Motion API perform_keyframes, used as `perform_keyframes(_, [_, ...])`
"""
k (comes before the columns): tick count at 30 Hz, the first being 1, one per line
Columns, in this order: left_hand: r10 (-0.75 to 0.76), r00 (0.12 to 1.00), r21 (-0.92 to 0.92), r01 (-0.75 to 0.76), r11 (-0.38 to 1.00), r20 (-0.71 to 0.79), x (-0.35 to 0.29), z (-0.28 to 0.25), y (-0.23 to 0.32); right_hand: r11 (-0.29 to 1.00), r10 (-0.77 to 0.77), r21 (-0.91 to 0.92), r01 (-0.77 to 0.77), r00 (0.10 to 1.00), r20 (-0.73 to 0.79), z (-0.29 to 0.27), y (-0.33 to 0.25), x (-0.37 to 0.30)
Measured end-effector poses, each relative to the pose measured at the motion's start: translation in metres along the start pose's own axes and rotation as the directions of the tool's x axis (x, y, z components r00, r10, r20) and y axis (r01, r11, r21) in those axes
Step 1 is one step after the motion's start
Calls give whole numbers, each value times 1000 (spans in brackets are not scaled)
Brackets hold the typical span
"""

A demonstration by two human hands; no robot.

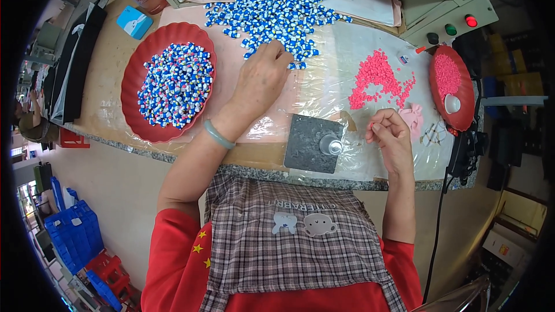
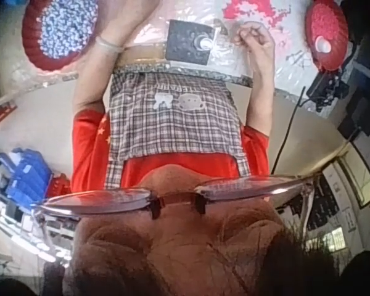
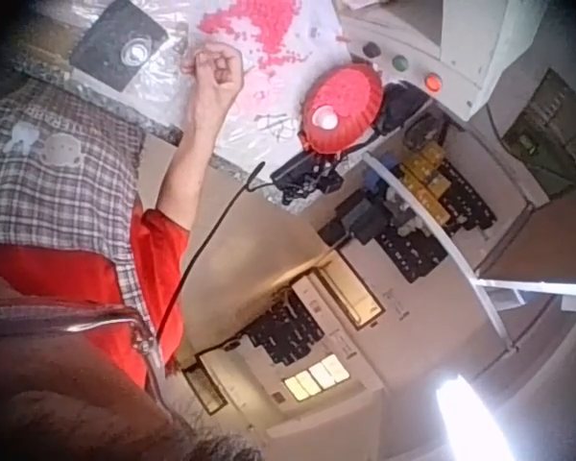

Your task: The person picks up a blue and white bead and a pink bead by hand, applies glue to the blue and white bead, and presses the pink bead onto it. The assembled bead is then placed into a small container, and the process is repeated.

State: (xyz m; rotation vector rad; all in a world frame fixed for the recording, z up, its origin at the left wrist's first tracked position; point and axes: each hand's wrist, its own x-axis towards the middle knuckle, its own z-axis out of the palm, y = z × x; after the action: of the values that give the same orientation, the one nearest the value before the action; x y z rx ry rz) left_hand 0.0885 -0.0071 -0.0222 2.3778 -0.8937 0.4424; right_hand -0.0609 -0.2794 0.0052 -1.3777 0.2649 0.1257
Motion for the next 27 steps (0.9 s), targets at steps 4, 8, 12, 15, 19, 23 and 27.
perform_keyframes(4, [7,1000,12,-7,1000,15,1,-5,0,997,83,-3,-83,996,37,6,0,-1])
perform_keyframes(8, [82,996,11,-82,997,36,-7,-9,0,997,74,-15,-73,995,63,11,1,-2])
perform_keyframes(12, [124,992,-45,-124,991,-3,-11,-11,7,994,85,-67,-83,996,28,11,-2,-9])
perform_keyframes(15, [168,985,-44,-166,985,36,-6,-3,9,991,101,-85,-100,995,-1,8,0,-16])
perform_keyframes(19, [168,983,-21,-167,986,74,-8,-5,15,996,71,-59,-70,997,5,9,0,-17])
perform_keyframes(23, [207,976,-69,-203,977,72,-10,-5,11,989,32,-143,-25,998,46,10,-2,-18])
perform_keyframes(27, [124,992,-248,-119,961,1,-12,-5,6,985,66,-162,-53,995,73,19,-6,-16])
